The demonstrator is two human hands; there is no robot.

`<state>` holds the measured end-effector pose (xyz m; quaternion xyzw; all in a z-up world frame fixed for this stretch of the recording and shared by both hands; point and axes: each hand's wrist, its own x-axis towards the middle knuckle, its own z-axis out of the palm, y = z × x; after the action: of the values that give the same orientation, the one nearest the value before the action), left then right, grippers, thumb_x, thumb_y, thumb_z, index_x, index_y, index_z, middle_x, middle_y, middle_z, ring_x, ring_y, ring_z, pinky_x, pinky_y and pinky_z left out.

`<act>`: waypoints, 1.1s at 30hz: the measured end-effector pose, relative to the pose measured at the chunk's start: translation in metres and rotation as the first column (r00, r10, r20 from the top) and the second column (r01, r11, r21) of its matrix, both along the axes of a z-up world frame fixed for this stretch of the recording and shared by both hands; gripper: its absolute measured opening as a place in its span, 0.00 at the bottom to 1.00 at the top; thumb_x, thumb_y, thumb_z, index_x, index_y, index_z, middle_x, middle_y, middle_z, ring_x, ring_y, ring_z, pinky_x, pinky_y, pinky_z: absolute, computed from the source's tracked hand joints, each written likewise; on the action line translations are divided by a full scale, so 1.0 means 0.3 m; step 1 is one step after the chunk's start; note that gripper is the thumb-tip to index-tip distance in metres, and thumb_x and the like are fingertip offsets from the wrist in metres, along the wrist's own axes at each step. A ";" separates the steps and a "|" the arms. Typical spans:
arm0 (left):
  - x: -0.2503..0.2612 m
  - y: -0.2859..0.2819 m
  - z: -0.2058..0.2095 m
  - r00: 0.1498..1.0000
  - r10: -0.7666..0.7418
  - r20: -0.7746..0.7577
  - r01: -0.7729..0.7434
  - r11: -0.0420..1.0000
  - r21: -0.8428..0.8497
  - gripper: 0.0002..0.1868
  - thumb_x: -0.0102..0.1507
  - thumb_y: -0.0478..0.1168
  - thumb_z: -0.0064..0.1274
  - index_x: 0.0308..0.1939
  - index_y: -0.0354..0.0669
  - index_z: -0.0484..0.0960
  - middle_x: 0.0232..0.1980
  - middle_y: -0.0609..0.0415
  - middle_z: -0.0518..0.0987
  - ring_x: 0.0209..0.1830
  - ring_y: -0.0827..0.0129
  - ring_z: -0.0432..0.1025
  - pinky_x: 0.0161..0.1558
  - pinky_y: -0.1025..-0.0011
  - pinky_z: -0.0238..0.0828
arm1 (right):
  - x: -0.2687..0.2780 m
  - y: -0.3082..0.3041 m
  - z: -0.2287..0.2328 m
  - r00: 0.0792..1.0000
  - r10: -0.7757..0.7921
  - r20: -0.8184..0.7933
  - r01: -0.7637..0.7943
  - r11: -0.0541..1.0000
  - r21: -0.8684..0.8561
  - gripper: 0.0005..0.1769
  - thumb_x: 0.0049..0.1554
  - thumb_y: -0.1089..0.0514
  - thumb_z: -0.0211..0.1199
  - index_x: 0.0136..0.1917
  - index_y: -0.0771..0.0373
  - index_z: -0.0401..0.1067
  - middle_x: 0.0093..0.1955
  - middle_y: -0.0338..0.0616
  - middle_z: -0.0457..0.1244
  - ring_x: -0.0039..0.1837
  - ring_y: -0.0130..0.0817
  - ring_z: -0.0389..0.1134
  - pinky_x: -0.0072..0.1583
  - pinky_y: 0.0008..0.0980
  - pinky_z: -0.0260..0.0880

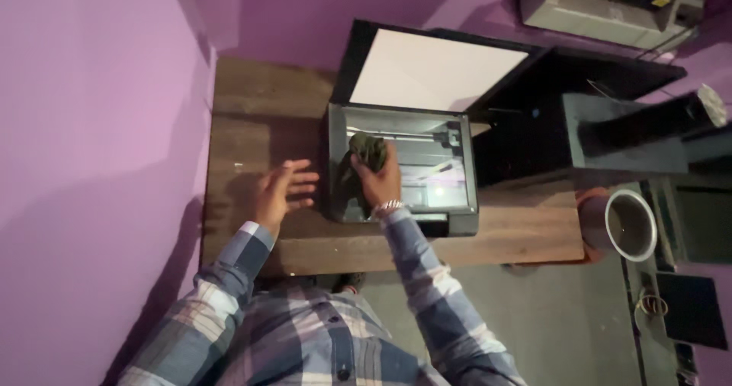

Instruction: The person wipes the exterior of a computer tower and a printer with a cloth, then opens the scanner lid and wipes the internal glass surface.

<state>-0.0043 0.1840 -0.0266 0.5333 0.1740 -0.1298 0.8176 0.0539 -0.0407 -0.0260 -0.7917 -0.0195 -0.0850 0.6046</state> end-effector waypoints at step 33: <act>-0.157 -0.207 -0.697 0.983 -0.180 -0.022 0.175 0.973 -0.153 0.37 0.62 0.23 0.39 0.77 0.41 0.69 0.77 0.43 0.71 0.64 0.51 0.71 0.48 0.70 0.70 | -0.143 0.162 0.050 0.979 -0.061 -0.192 -0.108 0.646 -0.756 0.14 0.44 0.50 0.70 0.43 0.58 0.81 0.41 0.56 0.70 0.46 0.58 0.72 0.49 0.52 0.74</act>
<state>-0.0513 0.1218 -0.2356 0.4810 0.1302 -0.2247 0.8374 0.0109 0.0079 -0.0111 -0.9764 -0.0028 0.0190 0.2150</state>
